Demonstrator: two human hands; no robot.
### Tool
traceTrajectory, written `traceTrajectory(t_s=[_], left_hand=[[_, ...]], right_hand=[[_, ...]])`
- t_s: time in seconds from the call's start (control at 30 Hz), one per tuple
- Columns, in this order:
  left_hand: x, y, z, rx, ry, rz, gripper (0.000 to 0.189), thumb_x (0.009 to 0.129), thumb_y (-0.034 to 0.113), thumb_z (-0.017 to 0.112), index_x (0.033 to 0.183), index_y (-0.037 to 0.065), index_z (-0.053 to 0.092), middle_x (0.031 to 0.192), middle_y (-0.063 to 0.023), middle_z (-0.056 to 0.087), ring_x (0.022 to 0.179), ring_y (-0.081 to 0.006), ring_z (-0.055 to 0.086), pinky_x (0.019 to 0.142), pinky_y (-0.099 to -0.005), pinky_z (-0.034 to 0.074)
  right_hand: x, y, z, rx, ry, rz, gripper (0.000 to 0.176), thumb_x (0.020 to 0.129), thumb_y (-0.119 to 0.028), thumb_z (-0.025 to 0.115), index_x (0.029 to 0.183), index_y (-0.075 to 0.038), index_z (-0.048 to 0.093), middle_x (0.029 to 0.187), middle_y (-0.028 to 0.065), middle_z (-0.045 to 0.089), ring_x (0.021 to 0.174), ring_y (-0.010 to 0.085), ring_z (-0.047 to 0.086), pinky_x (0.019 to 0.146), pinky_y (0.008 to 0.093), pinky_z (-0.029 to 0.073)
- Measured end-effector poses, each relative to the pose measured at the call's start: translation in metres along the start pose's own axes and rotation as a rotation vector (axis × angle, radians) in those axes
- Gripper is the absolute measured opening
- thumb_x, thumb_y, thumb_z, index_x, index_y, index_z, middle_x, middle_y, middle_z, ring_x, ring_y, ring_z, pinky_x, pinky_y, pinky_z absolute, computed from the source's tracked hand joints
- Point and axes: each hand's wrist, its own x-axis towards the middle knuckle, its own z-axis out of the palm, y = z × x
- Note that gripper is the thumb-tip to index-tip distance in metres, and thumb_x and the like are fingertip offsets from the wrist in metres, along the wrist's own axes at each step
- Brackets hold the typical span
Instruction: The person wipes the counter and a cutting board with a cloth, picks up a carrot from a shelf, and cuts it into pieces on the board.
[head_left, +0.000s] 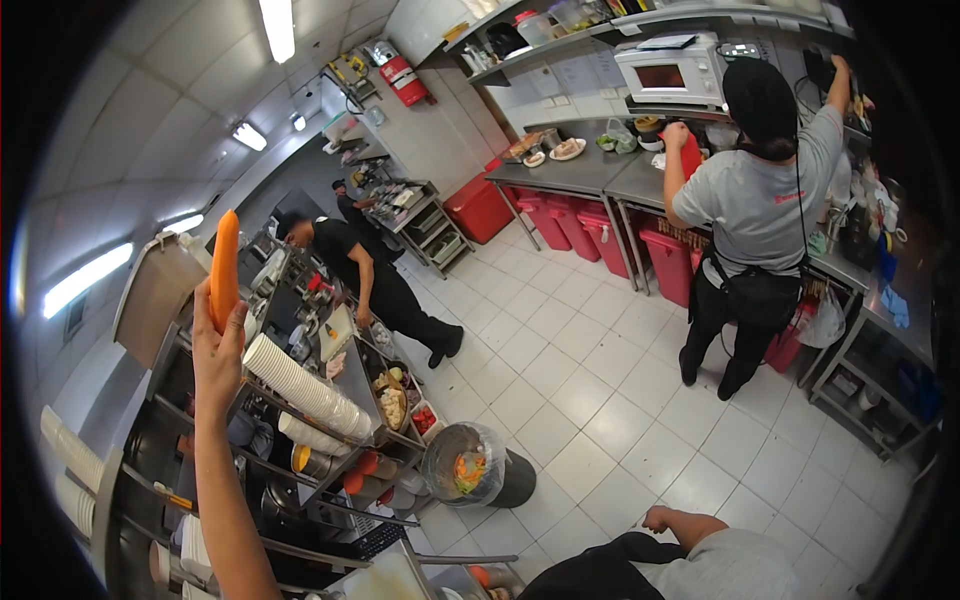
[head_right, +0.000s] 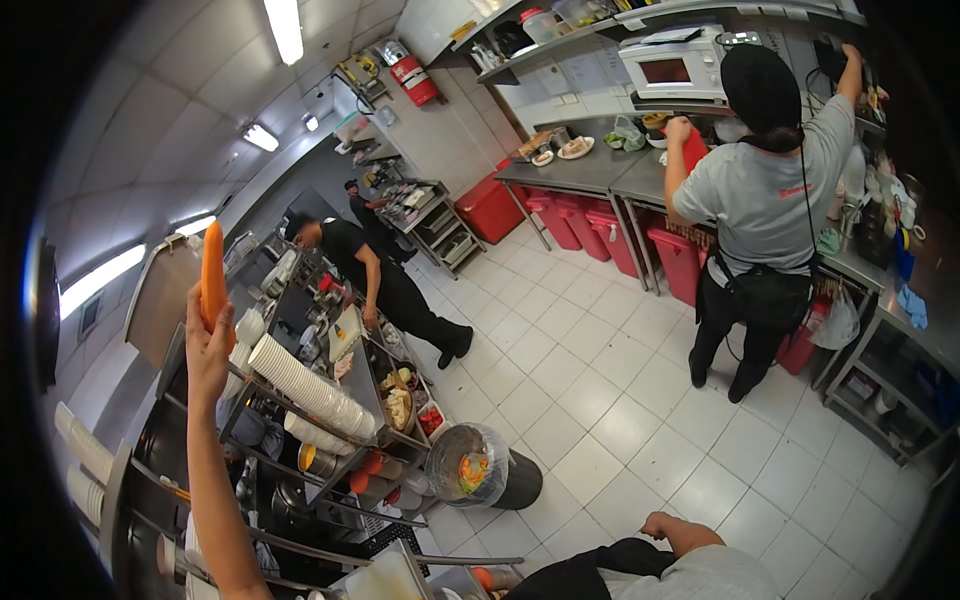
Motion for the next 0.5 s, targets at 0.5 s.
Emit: traceTrajectory(t_s=[0.5], left_hand=[[-0.09, 0.013, -0.017, 0.142, 0.042, 0.04, 0.044, 0.091, -0.008, 0.061, 0.135, -0.002, 0.054, 0.119, -0.0141, 0.059, 0.111, -0.024, 0.061, 0.095, -0.0342, 0.051]], right_hand=[[-0.055, -0.005, -0.028, -0.614, 0.173, -0.378, 0.042, 0.083, -0.032, 0.078, 0.116, -0.008, 0.07, 0.109, 0.011, 0.077, 0.095, 0.0297, 0.074, 0.077, 0.0456, 0.059]])
